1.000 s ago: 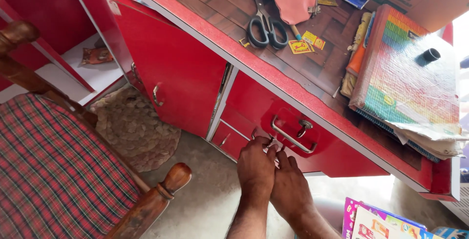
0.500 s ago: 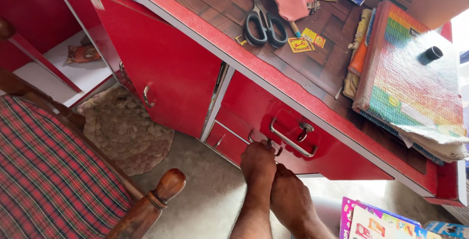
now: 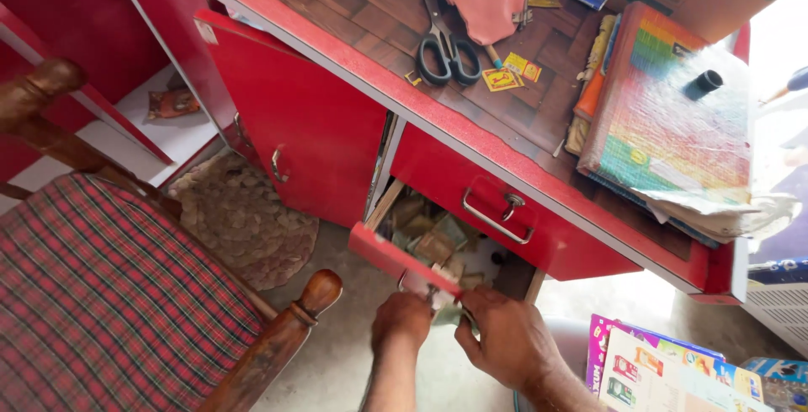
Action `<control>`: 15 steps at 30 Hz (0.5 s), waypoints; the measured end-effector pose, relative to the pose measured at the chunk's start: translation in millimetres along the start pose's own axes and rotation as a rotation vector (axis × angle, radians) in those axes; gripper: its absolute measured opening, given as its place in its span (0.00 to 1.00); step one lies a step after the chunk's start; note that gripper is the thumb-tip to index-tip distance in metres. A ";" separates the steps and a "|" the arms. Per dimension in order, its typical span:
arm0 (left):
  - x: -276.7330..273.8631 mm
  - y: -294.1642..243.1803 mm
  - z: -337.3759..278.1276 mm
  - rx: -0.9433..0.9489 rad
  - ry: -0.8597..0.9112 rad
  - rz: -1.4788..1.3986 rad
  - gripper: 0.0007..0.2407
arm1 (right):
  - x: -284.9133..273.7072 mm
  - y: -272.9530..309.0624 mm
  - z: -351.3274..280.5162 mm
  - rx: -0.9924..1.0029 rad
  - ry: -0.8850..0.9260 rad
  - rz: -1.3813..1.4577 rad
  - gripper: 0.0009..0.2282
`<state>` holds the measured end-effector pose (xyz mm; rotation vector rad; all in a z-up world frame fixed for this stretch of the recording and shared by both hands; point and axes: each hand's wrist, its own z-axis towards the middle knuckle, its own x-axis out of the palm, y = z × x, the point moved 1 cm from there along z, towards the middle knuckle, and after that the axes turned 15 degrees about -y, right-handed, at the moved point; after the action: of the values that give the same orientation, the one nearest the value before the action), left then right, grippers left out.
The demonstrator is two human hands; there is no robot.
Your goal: The recorder cleans the counter, checks a menu, retrieves ice cream from a freezer for a customer, and handles a cash transaction.
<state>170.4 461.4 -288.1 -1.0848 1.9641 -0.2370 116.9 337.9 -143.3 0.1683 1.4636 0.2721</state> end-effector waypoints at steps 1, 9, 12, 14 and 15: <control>-22.4 -2.2 -25.8 -0.001 -0.003 0.005 0.14 | -4.3 5.3 -2.4 0.001 -0.001 0.006 0.11; -70.2 1.0 -102.2 0.329 -0.620 0.064 0.10 | 35.9 -15.3 -11.4 0.467 0.126 0.077 0.09; -82.5 -14.8 -97.3 0.693 -0.652 0.142 0.07 | 34.0 -16.9 -10.9 0.498 0.091 0.060 0.10; -78.4 -20.5 -84.7 0.736 -0.622 0.187 0.07 | 41.9 -30.6 -12.2 0.516 0.083 0.058 0.10; -77.7 -21.7 -78.1 0.774 -0.596 0.240 0.07 | 47.4 -35.6 -12.6 0.530 0.079 0.064 0.11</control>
<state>144.3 490.3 -182.8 -0.3435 1.2609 -0.4369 111.2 316.6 -199.7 0.6381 1.5859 -0.0651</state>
